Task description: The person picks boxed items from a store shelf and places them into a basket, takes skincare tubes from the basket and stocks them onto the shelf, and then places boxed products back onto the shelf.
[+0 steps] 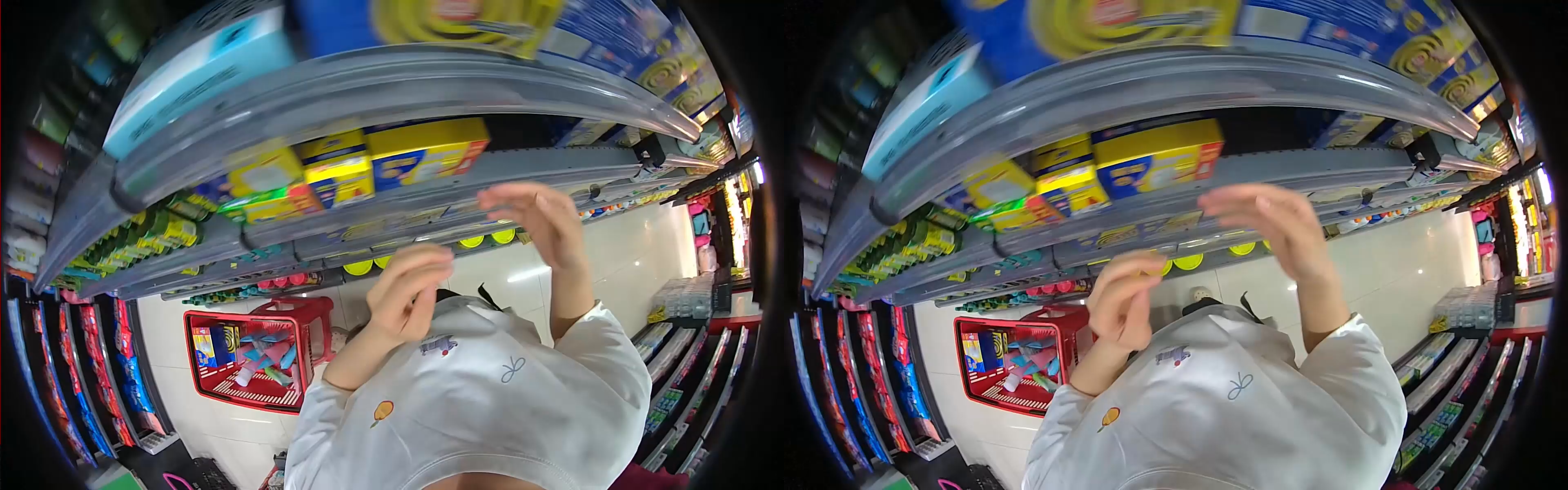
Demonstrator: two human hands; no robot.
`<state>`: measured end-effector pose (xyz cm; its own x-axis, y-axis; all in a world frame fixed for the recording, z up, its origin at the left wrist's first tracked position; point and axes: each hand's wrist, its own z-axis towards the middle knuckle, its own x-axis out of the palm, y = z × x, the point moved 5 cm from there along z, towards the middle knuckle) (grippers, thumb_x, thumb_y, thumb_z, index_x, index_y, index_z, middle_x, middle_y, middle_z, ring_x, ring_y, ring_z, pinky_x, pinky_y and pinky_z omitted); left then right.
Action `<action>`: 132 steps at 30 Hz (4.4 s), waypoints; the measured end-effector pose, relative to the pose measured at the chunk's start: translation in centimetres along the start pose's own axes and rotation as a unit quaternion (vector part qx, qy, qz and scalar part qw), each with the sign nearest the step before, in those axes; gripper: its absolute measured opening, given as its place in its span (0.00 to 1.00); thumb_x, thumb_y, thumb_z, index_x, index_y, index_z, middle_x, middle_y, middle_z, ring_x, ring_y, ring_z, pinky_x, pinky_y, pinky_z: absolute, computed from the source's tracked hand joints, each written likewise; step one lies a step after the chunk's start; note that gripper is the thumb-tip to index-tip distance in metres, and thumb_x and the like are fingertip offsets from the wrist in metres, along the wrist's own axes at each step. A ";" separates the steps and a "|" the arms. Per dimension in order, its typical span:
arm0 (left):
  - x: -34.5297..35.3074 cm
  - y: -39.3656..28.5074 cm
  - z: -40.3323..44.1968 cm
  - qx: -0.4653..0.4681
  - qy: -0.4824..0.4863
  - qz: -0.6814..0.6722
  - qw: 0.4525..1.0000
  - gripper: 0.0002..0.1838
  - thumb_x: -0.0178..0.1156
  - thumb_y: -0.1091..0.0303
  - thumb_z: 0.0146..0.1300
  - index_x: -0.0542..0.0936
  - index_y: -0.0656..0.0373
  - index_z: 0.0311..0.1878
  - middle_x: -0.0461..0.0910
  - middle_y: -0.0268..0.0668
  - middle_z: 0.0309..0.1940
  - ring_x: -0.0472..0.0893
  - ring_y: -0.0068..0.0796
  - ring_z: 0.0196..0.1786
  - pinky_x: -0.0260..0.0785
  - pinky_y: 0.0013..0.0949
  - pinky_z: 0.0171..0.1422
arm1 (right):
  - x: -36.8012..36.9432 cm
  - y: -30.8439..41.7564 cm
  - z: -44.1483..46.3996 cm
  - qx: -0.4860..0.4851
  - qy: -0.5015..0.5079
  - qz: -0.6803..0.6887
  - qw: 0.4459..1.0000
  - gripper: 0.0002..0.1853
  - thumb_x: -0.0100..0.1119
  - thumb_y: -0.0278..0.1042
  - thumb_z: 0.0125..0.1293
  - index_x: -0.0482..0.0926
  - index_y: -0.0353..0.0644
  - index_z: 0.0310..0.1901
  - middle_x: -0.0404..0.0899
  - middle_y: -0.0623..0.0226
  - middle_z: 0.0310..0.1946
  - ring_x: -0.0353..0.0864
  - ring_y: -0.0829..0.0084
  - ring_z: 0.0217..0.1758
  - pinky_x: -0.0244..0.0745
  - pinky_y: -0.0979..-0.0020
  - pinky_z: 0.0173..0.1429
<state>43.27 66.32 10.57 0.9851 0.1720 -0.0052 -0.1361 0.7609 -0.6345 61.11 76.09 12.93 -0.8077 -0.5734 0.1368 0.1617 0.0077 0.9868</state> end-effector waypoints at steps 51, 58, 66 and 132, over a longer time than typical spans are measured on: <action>3.5 -4.5 -5.7 -0.033 -0.165 0.315 0.934 0.34 0.58 0.66 0.49 0.67 0.68 0.62 0.62 0.50 0.53 0.63 0.51 0.58 0.55 0.46 0.63 | -3.4 -5.2 -2.2 -0.199 -0.014 -0.089 0.976 0.33 0.47 0.22 0.54 0.57 0.26 0.64 0.63 0.50 0.61 0.63 0.59 0.65 0.54 0.61 0.69; -6.9 -8.5 -16.1 -0.188 -0.351 0.432 0.809 0.36 0.60 0.68 0.46 0.66 0.71 0.62 0.60 0.50 0.52 0.61 0.51 0.61 0.56 0.45 0.64 | 13.2 -12.4 -0.6 -0.063 0.313 -0.078 0.945 0.40 0.58 0.22 0.51 0.52 0.27 0.66 0.56 0.55 0.57 0.59 0.62 0.63 0.54 0.64 0.66; -23.5 -10.7 -27.0 -0.285 -0.472 0.422 0.720 0.42 0.61 0.72 0.45 0.59 0.67 0.67 0.58 0.50 0.54 0.59 0.51 0.63 0.51 0.46 0.68 | 36.4 -20.8 2.1 0.085 0.443 -0.102 0.887 0.43 0.57 0.15 0.52 0.47 0.32 0.69 0.54 0.61 0.55 0.60 0.65 0.64 0.65 0.65 0.62; -58.2 -2.3 -48.1 -0.586 -0.075 0.573 0.568 0.29 0.64 0.64 0.45 0.74 0.46 0.55 0.62 0.62 0.60 0.58 0.70 0.63 0.59 0.56 0.65 | 72.5 -57.1 -5.8 0.662 0.080 0.230 0.709 0.19 0.35 0.45 0.74 0.64 0.42 0.56 0.71 0.64 0.50 0.70 0.69 0.56 0.65 0.66 0.62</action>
<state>-8.64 24.46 -24.85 0.2883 0.2511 -0.9240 -0.4286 -0.8291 -0.3591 -3.38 29.37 -34.00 -0.7505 -0.3448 0.5638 -0.3713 0.9257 0.0719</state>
